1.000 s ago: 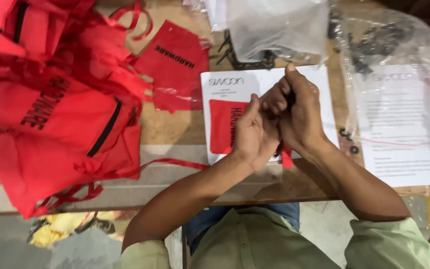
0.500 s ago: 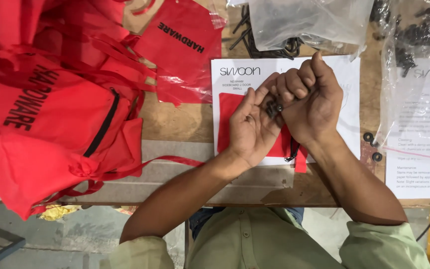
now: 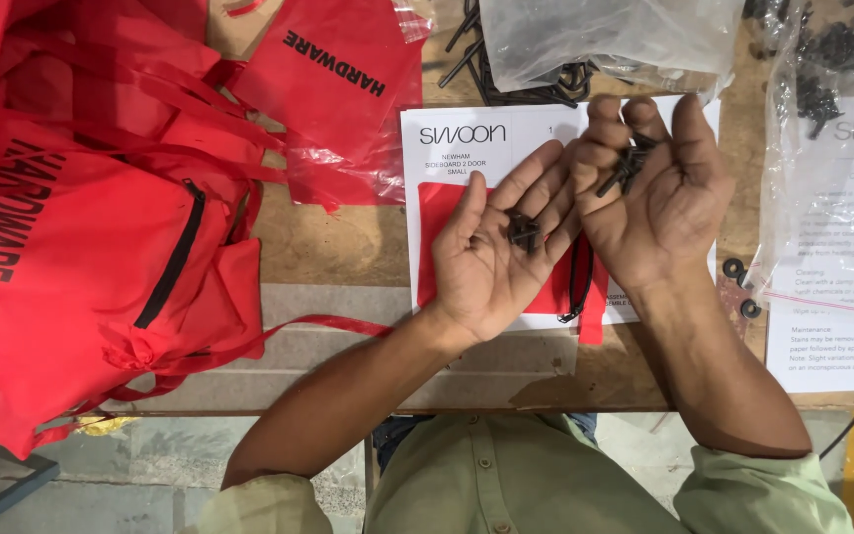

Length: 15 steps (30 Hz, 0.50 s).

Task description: Organizing small furniture hardware and instructions into specific labeled bags.

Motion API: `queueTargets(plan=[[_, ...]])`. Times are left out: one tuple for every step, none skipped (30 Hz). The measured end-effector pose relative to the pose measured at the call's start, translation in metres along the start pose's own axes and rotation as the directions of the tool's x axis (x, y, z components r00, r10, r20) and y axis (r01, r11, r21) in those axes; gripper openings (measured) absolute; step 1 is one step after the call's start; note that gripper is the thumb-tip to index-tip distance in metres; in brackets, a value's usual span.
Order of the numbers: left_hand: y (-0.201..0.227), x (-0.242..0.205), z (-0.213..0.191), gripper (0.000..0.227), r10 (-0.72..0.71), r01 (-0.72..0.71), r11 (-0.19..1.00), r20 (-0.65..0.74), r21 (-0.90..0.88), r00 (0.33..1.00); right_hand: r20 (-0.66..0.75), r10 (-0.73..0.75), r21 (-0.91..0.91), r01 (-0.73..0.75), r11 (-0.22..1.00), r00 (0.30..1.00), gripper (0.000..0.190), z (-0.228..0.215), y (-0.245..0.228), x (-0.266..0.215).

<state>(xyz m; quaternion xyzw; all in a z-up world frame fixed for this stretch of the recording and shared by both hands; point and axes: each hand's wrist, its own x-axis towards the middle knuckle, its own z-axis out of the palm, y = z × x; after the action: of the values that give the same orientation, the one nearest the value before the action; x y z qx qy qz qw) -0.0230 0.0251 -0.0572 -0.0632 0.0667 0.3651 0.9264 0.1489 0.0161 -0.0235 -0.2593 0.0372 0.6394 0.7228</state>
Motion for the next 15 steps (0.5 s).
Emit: queueTargets(plan=[[0.0, -0.001, 0.0, 0.07, 0.0, 0.0, 1.0, -0.001, 0.0, 1.0, -0.001, 0.0, 0.0, 0.0, 1.0, 1.0, 0.043, 0.004, 0.002, -0.002], [0.001, -0.001, 0.001, 0.07, -0.009, 0.009, 1.0, -0.002, -0.006, 1.0, 0.023, -0.002, -0.032, 0.003, 0.999, 1.0, 0.045, 0.008, 0.003, -0.004], [0.002, -0.001, 0.002, 0.07, -0.018, 0.018, 1.0, -0.002, -0.012, 1.0, 0.048, -0.004, -0.065, 0.007, 0.998, 0.999, 0.049, 0.013, 0.005, -0.005], [0.003, -0.001, 0.002, 0.07, -0.02, 0.02, 1.0, 0.004, -0.008, 1.0, 0.053, -0.009, -0.065, 0.012, 0.998, 0.999, 0.049, 0.016, 0.005, -0.005], [0.003, 0.0, 0.001, 0.069, -0.013, 0.013, 1.0, 0.019, -0.011, 1.0, 0.084, -0.006, -0.072, 0.012, 0.997, 0.996, 0.05, 0.018, 0.005, -0.004], [0.002, -0.001, 0.0, 0.068, -0.006, 0.006, 1.0, 0.03, -0.018, 1.0, 0.109, 0.0, -0.08, 0.009, 0.997, 0.994, 0.052, 0.02, 0.006, -0.005], [0.003, 0.001, 0.001, 0.068, -0.008, 0.008, 1.0, 0.032, -0.018, 0.999, 0.11, -0.003, -0.081, 0.012, 0.997, 0.994, 0.052, 0.019, 0.005, -0.004], [0.004, 0.0, 0.0, 0.068, -0.009, 0.009, 1.0, 0.02, -0.004, 1.0, 0.14, 0.008, -0.131, 0.01, 0.991, 0.99, 0.046, 0.017, 0.006, -0.004], [0.004, -0.001, 0.0, 0.068, -0.01, 0.01, 1.0, 0.007, 0.01, 1.0, 0.169, 0.021, -0.18, 0.01, 0.984, 0.985, 0.041, 0.015, 0.006, -0.004], [0.003, -0.001, -0.003, 0.068, -0.009, 0.009, 1.0, 0.006, 0.009, 1.0, 0.169, 0.022, -0.18, 0.009, 0.984, 0.985, 0.041, 0.013, 0.007, -0.005], [0.002, -0.002, -0.006, 0.068, -0.008, 0.008, 1.0, -0.003, -0.001, 1.0, 0.194, 0.035, -0.196, 0.004, 0.981, 0.98, 0.035, 0.012, 0.007, -0.005], [0.002, -0.001, -0.008, 0.069, -0.007, 0.007, 1.0, -0.009, -0.008, 1.0, 0.224, 0.046, -0.213, 0.003, 0.977, 0.974, 0.031, 0.011, 0.008, -0.005], [0.003, -0.001, -0.005, 0.069, -0.005, 0.005, 1.0, -0.006, -0.006, 1.0, 0.227, 0.046, -0.213, 0.003, 0.977, 0.973, 0.031, 0.01, 0.008, -0.004], [0.004, -0.001, -0.002, 0.068, -0.006, 0.005, 1.0, 0.012, 0.008, 1.0, 0.248, 0.05, -0.22, 0.006, 0.976, 0.967, 0.03, 0.009, 0.008, -0.003], [0.005, -0.001, 0.0, 0.068, -0.006, 0.005, 1.0, 0.03, 0.022, 1.0, 0.269, 0.054, -0.226, 0.009, 0.974, 0.962, 0.03, 0.007, 0.008, -0.002]])
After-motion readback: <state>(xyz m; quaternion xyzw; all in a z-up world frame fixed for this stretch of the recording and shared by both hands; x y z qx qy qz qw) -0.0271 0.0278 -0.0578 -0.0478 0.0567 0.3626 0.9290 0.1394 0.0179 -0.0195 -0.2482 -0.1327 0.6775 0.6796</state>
